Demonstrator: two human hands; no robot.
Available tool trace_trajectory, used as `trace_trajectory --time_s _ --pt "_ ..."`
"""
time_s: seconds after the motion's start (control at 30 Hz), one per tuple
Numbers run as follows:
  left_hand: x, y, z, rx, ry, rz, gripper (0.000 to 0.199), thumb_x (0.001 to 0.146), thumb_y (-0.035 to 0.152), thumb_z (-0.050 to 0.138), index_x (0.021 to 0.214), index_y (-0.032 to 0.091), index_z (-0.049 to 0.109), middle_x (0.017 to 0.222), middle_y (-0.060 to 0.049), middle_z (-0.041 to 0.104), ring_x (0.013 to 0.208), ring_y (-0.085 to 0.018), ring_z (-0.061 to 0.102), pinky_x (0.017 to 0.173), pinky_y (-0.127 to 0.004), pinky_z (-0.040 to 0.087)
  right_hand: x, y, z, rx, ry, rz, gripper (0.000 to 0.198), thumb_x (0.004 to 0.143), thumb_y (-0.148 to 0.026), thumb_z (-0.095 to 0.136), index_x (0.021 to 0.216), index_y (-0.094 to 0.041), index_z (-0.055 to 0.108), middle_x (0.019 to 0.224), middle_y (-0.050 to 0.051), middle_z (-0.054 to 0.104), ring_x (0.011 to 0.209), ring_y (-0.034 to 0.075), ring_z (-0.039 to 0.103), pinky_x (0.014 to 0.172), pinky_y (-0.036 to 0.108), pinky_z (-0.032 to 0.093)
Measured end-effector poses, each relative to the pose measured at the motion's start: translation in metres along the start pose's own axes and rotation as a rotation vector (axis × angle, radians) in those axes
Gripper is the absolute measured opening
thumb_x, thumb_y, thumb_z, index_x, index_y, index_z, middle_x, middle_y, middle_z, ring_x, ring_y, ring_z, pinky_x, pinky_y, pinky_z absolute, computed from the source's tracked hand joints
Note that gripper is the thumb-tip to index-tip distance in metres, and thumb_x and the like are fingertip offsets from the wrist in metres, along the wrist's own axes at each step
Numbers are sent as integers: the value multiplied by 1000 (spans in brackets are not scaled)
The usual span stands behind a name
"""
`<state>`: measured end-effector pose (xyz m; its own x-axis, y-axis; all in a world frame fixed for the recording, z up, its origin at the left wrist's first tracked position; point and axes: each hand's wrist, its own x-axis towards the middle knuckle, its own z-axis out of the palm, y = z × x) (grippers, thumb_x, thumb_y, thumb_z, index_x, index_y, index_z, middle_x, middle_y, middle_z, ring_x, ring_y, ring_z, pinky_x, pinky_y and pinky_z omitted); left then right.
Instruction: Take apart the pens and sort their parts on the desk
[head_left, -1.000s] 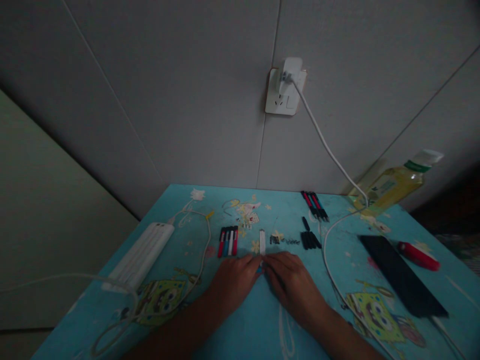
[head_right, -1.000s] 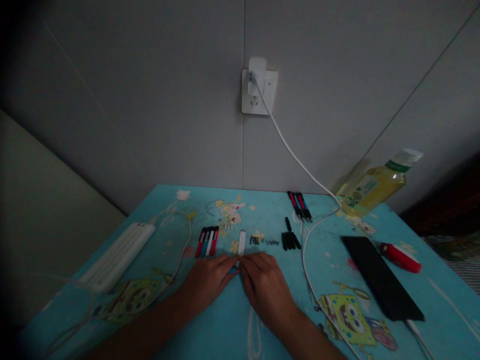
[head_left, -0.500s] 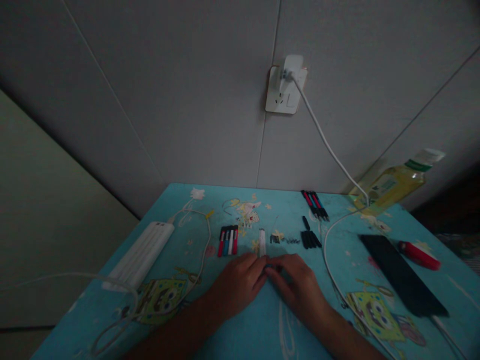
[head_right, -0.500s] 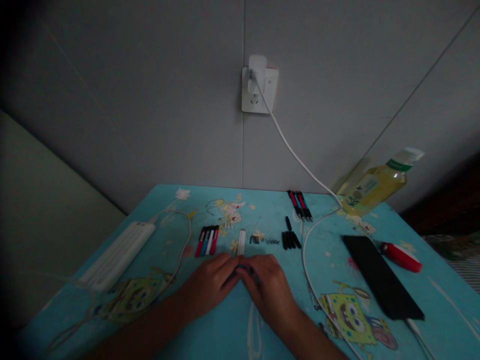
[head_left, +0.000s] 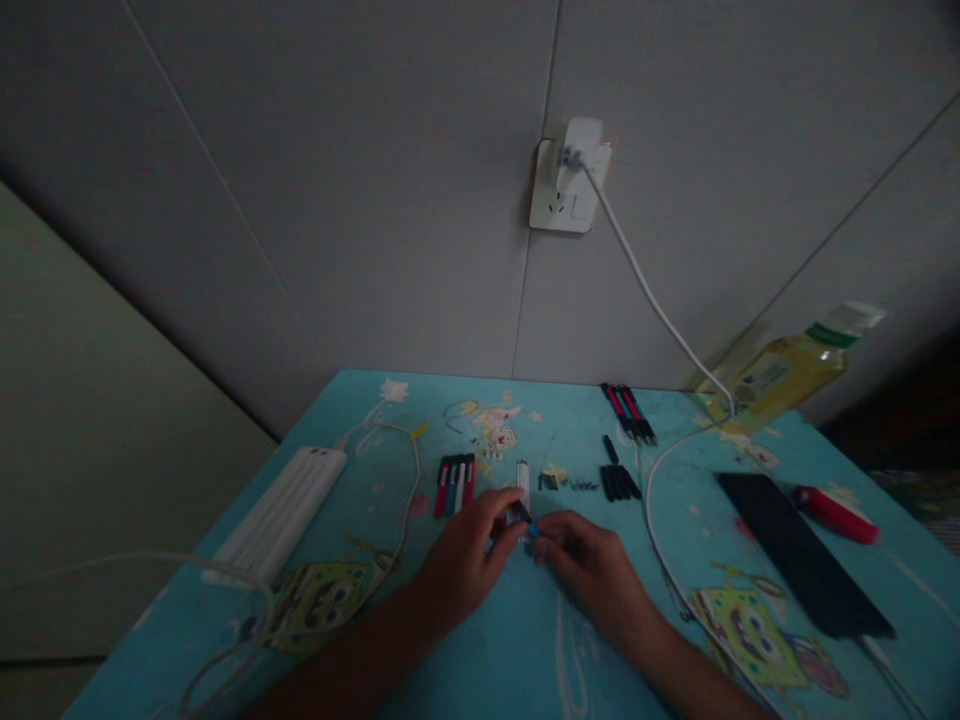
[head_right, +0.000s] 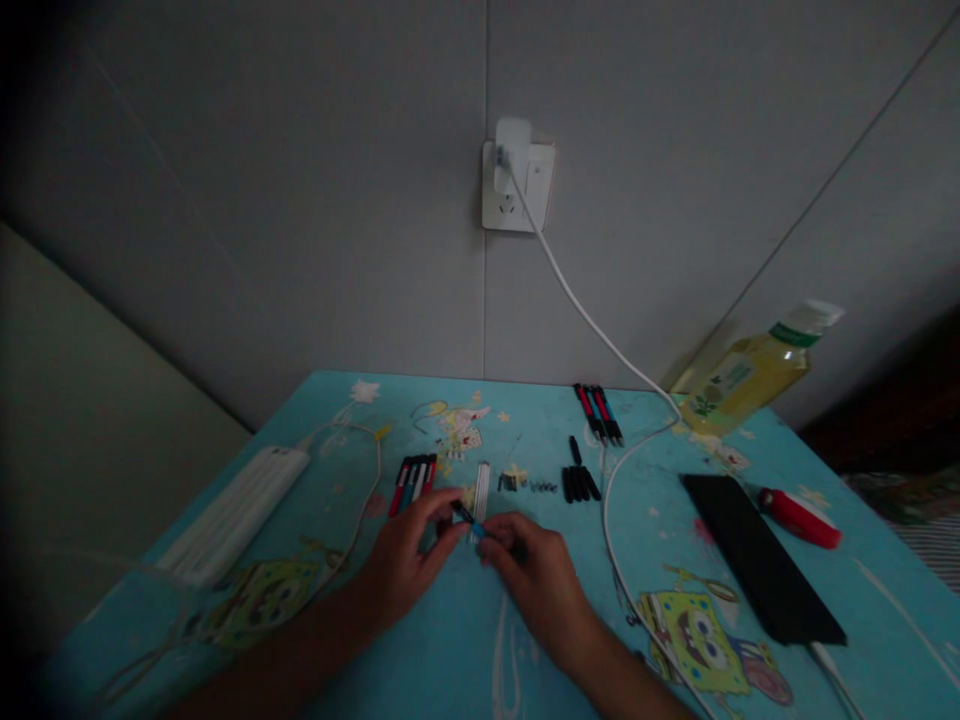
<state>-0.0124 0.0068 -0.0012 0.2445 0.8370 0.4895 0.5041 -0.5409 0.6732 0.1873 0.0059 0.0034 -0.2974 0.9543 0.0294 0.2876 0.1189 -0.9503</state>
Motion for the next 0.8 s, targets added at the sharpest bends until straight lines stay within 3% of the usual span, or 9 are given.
trace_trajectory --time_s 0.2,0.5,0.8 --pt "-1 1 2 0 -29 62 29 99 21 52 128 24 50 100 -4 65 89 -15 65 83 -28 53 -1 0 7 57 -70 -33 15 94 -30 60 99 -19 68 82 1 72 78 15 68 75 26 52" --pt "1 1 2 -5 -20 -32 31 97 26 55 127 22 50 100 -4 67 84 -16 66 82 -30 55 -1 1 8 -60 -58 -43 13 92 -28 61 98 -19 69 78 0 68 71 15 61 67 25 49" --pt "1 1 1 30 128 -32 32 96 25 56 127 22 49 92 -2 65 76 -13 63 73 -25 53 -3 -7 9 -245 -83 -167 15 95 -24 58 106 -22 68 88 2 66 75 15 61 71 27 50"
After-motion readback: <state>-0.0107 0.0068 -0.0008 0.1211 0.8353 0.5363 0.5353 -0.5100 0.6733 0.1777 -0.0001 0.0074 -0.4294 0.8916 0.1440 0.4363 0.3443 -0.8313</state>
